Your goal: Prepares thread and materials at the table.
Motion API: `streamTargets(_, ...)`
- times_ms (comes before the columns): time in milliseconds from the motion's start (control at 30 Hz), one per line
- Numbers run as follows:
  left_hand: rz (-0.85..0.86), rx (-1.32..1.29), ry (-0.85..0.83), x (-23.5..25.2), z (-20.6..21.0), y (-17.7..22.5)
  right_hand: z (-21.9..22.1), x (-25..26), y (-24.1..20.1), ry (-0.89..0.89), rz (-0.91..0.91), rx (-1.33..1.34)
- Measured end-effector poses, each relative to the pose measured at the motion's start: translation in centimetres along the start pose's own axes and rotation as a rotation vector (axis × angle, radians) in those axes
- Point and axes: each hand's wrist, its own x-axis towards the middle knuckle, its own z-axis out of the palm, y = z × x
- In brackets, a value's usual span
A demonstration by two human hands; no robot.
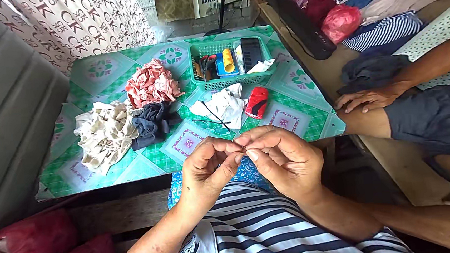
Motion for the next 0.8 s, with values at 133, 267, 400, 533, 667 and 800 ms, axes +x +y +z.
streamTargets(133, 0.000, 0.027, 0.002, -0.01, 0.05, 0.07, -0.04, 0.00, -0.03, -0.001, -0.002, -0.008)
streamTargets(267, 0.002, 0.035, 0.006, -0.05, 0.12, -0.01, -0.16, -0.04, -0.01, -0.006, -0.006, -0.016)
streamTargets(400, 0.002, 0.060, 0.002, -0.08, 0.12, 0.01, -0.21, -0.11, 0.00, -0.007, -0.001, -0.018)
streamTargets(533, -0.004, 0.061, -0.003, -0.08, 0.18, 0.12, -0.23, -0.12, -0.02, -0.001, 0.002, -0.015)
streamTargets(667, -0.004, 0.064, -0.013, -0.09, 0.13, 0.12, -0.31, -0.15, -0.02, -0.006, 0.002, -0.019)
streamTargets(800, -0.004, 0.064, -0.014, -0.13, 0.13, 0.09, -0.33, -0.20, 0.02, -0.004, 0.003, -0.017)
